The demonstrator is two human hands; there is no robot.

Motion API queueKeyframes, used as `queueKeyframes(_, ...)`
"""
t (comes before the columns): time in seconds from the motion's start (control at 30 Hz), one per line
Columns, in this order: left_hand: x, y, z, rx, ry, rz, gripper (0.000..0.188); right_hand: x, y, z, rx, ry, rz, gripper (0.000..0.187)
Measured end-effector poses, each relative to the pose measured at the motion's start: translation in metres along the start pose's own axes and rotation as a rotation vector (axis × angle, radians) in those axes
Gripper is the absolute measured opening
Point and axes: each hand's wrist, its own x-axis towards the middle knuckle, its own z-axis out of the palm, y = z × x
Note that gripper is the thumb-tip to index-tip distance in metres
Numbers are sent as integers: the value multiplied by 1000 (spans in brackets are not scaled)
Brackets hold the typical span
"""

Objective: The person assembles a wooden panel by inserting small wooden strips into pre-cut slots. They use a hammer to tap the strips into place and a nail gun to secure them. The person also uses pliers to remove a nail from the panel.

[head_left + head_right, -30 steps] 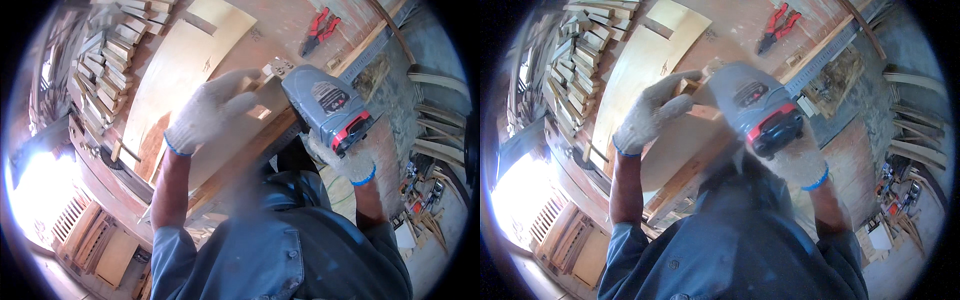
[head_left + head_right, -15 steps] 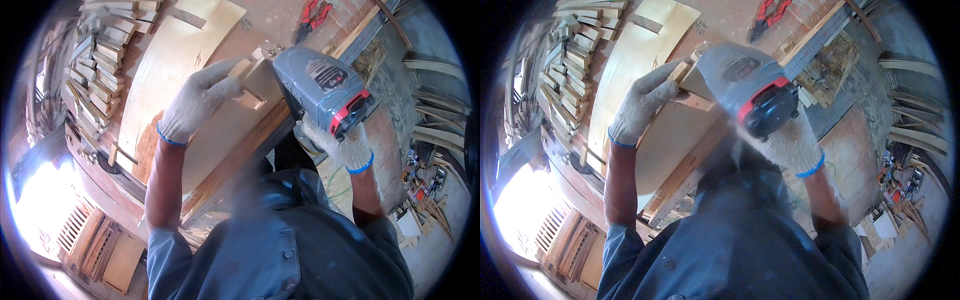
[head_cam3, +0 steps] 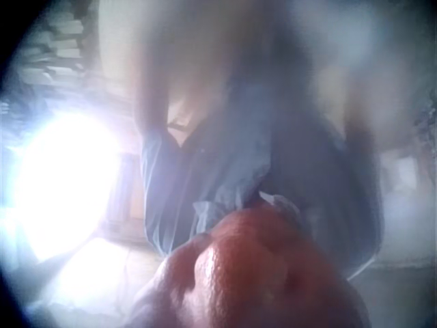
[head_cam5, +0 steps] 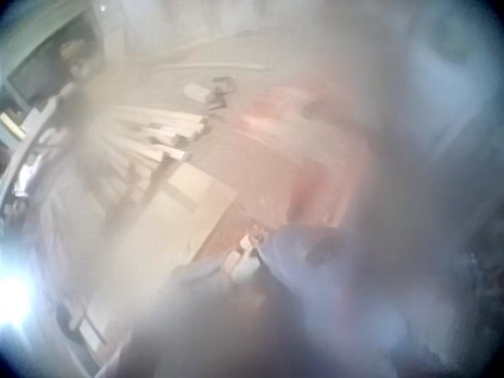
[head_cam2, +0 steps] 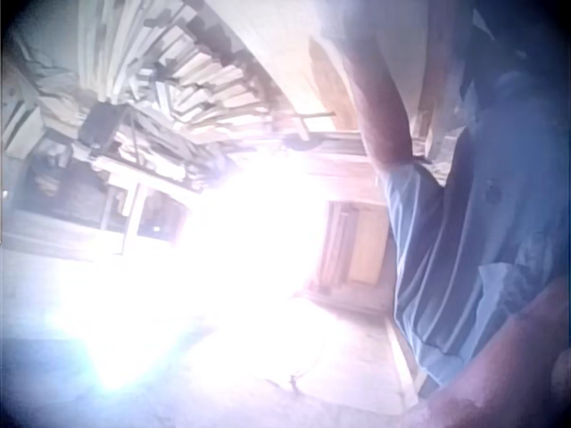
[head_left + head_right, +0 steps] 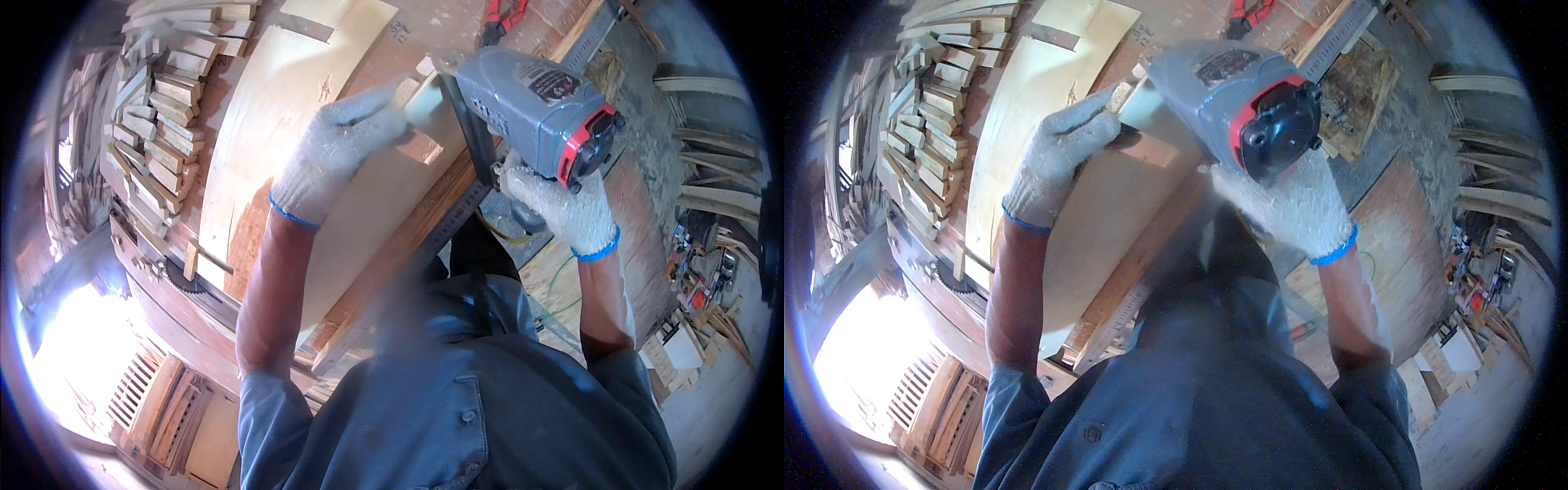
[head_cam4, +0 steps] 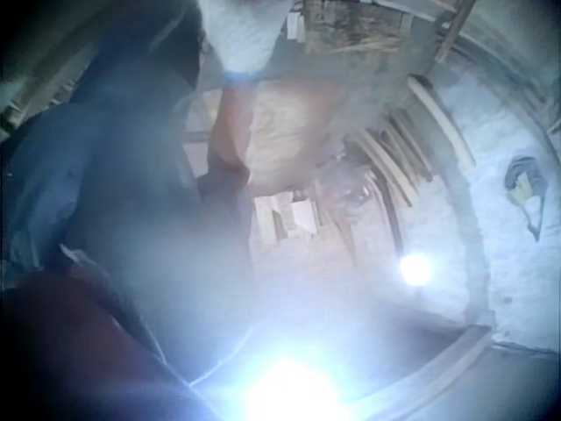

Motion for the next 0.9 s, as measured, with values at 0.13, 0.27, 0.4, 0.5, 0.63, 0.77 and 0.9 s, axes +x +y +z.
queueKeyframes(0.13,1,1,0,-102,11,-50,54,1,-7,1,73,5,122,32)
queueKeyframes(0.27,3,-3,0,-141,16,-73,55,-2,4,6,102,71,35,37)
queueKeyframes(0.4,1,-3,3,-189,42,-62,54,0,-2,6,177,66,183,39)
queueKeyframes(0.5,3,-9,1,-88,11,40,51,2,-5,6,160,54,215,38)
queueKeyframes(0.63,8,-24,-8,117,-46,252,48,4,-5,4,89,28,195,36)
queueKeyframes(0.77,11,-29,-12,112,-56,260,47,6,1,2,49,-9,198,32)
queueKeyframes(0.9,10,-25,-12,124,-56,256,47,7,2,7,137,54,113,27)
